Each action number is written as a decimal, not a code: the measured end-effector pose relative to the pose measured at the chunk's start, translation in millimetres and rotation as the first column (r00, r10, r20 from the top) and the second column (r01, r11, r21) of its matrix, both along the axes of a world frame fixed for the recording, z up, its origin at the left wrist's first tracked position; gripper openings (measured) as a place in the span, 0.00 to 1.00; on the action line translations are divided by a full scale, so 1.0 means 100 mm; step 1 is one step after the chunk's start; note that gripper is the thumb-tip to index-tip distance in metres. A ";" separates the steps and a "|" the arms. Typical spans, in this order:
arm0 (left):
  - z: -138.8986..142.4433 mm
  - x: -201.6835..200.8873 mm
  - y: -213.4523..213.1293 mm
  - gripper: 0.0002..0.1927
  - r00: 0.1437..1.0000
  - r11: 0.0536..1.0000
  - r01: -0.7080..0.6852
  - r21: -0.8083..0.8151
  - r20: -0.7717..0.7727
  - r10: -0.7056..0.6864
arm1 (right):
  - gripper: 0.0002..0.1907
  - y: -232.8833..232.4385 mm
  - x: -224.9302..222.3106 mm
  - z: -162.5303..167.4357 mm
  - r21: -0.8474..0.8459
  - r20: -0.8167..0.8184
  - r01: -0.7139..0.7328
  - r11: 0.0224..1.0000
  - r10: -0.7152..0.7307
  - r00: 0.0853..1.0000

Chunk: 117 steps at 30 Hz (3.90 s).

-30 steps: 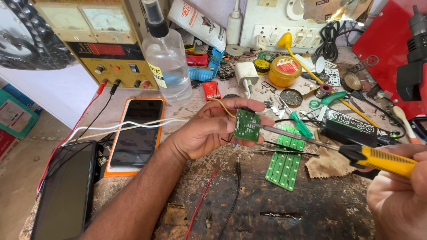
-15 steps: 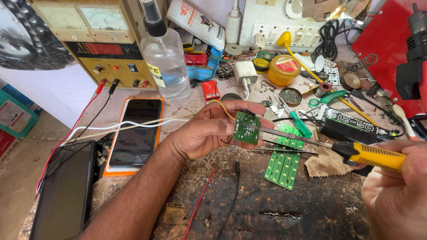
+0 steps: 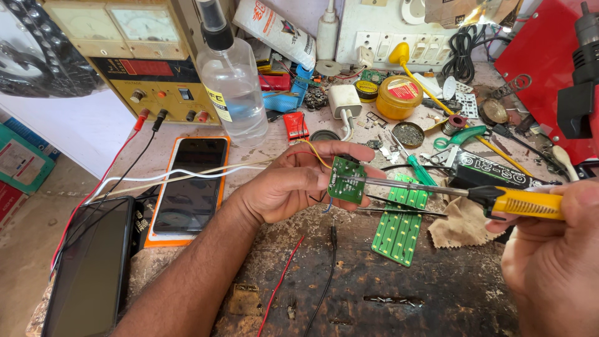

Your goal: The person solders wires to a small green circuit board using a soldering iron and solder wire. They repeatedly heat the connection points and apply solder to secure the wires. The person also uses tweezers to adjust the wires and components on the board.

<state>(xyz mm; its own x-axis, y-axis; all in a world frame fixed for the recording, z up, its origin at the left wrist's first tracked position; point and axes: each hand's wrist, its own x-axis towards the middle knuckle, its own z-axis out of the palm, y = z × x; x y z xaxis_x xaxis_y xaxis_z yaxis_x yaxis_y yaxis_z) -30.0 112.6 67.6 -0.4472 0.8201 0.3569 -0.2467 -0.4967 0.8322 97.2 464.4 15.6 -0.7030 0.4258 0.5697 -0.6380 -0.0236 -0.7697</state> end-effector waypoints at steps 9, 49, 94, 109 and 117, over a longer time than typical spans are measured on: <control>0.00 0.01 0.01 0.41 1.000 1.000 0.003 0.006 0.003 -0.003 | 0.15 -0.06 0.01 0.05 -0.018 -0.001 -0.013 1.000 0.013 1.000; 0.03 0.05 0.05 0.39 0.997 0.997 -0.074 0.007 -0.031 0.074 | 0.14 -0.19 0.04 0.23 0.014 -0.025 -0.025 1.000 0.025 0.999; -0.06 0.51 0.56 0.21 0.926 0.926 -0.373 -0.055 -0.079 0.368 | 0.42 -0.91 -0.07 0.62 0.477 0.128 -0.385 0.790 0.370 0.920; 0.16 0.76 0.63 0.08 0.411 0.584 -0.807 0.090 -0.625 0.664 | 0.32 -0.87 -0.07 0.55 0.736 -0.109 0.122 0.666 -0.061 0.992; 0.23 0.71 0.59 0.06 0.546 0.631 -0.770 -0.096 -0.612 0.573 | 0.27 -0.96 -0.02 0.58 0.809 -0.213 0.219 0.545 -0.075 0.974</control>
